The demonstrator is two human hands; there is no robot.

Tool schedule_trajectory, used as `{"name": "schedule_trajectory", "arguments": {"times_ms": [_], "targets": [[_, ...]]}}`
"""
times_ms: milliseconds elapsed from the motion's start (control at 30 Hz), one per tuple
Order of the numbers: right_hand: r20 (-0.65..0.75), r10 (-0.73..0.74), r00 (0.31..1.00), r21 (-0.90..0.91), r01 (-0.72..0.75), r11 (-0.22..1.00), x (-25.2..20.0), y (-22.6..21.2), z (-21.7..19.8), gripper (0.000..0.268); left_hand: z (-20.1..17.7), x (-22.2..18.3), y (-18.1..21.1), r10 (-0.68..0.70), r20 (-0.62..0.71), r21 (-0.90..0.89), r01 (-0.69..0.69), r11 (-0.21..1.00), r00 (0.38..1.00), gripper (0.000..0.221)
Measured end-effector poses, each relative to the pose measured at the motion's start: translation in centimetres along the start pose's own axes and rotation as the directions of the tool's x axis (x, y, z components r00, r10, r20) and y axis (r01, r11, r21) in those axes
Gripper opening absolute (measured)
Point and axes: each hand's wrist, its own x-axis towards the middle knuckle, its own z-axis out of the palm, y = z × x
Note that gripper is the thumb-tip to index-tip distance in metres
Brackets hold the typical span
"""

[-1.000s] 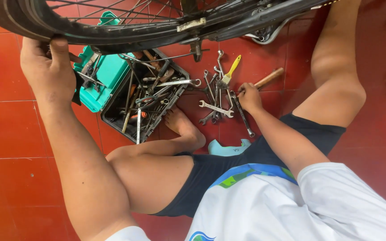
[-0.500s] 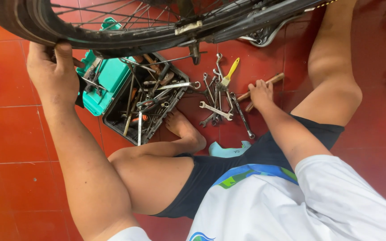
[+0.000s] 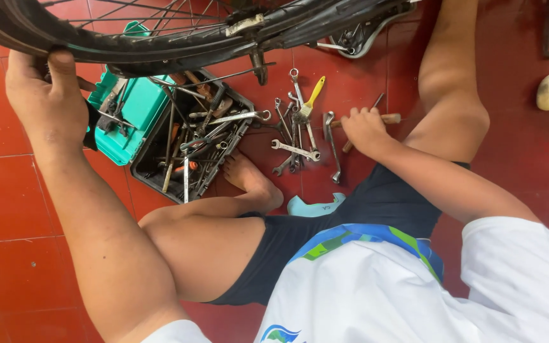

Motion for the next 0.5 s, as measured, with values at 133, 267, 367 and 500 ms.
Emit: {"name": "schedule_trajectory", "arguments": {"times_ms": [133, 267, 367, 500], "targets": [[-0.175, 0.070, 0.982, -0.003, -0.072, 0.997, -1.3, 1.2, -0.8, 0.009, 0.1, -0.1, 0.4, -0.114, -0.035, -0.013, 0.114, 0.993, 0.993, 0.040], [-0.263, 0.130, 0.956, 0.028, -0.127, 0.991, -2.1, 1.7, -2.7, 0.012, 0.3, -0.1, 1.1, -0.109, -0.043, 0.043, 0.111, 0.993, 0.993, 0.039], [-0.309, 0.167, 0.936, 0.049, -0.159, 0.986, -1.5, 1.8, -3.1, 0.017, 0.1, -0.3, 1.0, -0.123, -0.061, 0.078, 0.128, 0.989, 0.991, 0.048], [-0.496, 0.109, 0.861, -0.031, -0.143, 0.989, -0.4, 2.5, -4.1, 0.018, 0.0, -0.4, 1.4, -0.197, -0.110, 0.151, 0.213, 0.965, 0.974, 0.016]]}}
